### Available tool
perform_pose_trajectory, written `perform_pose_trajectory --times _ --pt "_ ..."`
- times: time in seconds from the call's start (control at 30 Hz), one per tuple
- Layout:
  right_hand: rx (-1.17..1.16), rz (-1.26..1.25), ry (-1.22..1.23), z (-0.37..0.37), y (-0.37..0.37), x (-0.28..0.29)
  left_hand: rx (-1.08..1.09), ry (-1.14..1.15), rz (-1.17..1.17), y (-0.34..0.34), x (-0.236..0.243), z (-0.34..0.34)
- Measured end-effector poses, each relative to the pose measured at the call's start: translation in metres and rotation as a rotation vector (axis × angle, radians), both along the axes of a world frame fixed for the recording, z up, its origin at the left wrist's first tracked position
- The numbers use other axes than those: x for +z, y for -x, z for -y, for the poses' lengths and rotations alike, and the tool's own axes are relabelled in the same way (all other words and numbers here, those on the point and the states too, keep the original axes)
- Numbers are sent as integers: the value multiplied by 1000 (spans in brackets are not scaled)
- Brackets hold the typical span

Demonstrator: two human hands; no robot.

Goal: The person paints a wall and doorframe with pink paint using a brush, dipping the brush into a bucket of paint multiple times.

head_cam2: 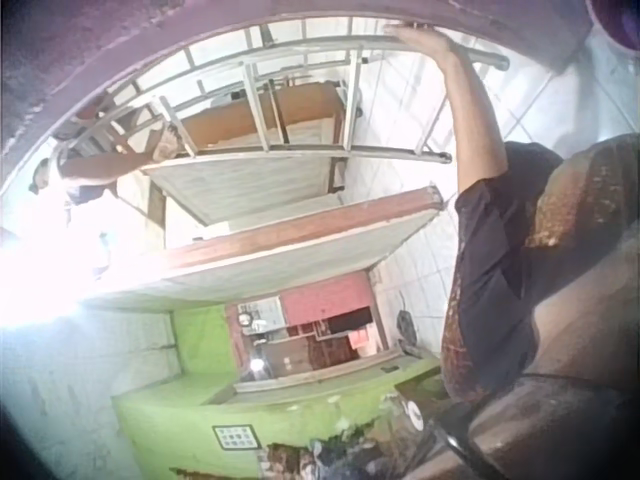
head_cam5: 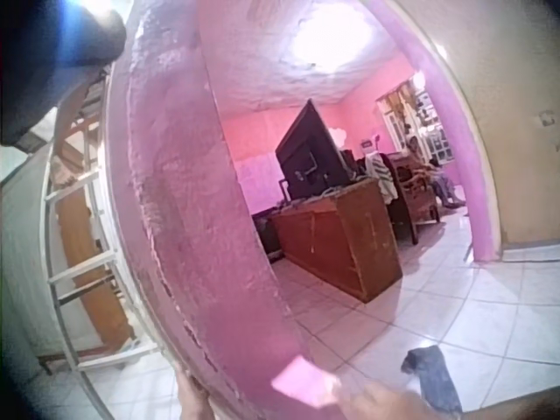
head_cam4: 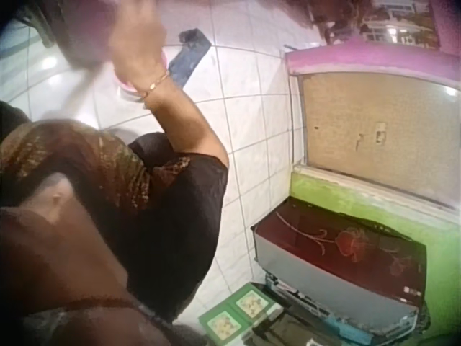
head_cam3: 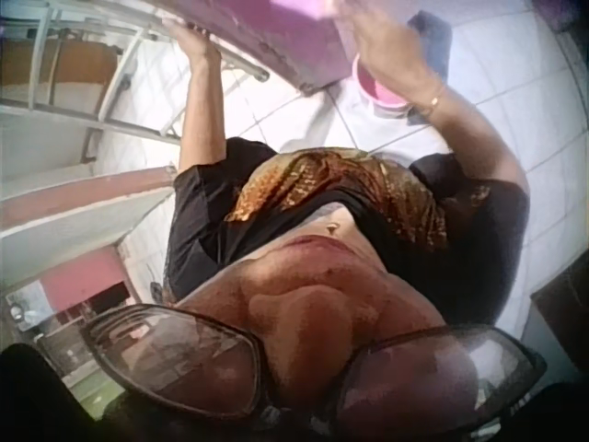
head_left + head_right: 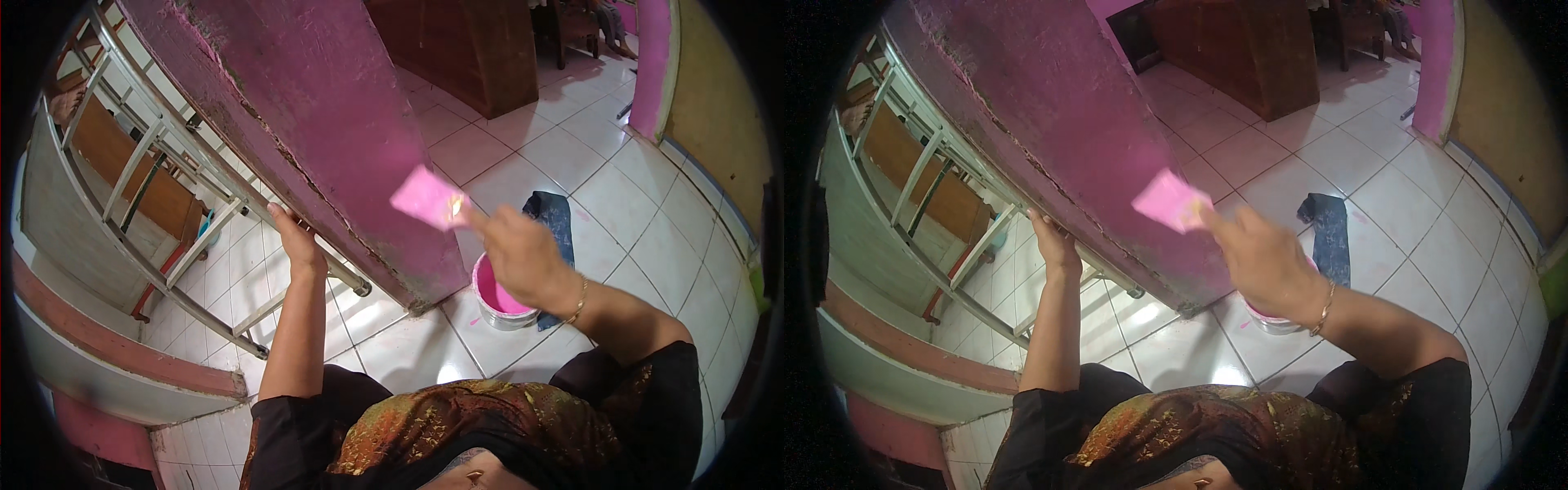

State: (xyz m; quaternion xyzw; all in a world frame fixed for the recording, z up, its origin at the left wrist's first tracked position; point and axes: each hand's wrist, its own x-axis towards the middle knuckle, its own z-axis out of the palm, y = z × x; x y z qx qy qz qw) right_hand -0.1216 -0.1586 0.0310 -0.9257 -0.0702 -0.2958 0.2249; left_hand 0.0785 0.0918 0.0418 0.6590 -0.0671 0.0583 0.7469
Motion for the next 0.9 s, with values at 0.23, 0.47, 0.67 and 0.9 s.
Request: perform_pose_trajectory --times 0.23,0.47,0.67,0.9 --pt "-119 626 19 15 -61 80 -33 218 177 2 -3 33" --pt "-99 42 95 5 -36 -17 -16 186 205 -2 -14 27" --pt "-38 -6 14 9 0 14 -34 163 252 -10 -24 22" --pt "-19 654 33 -9 -61 110 35 206 239 -12 -25 22"
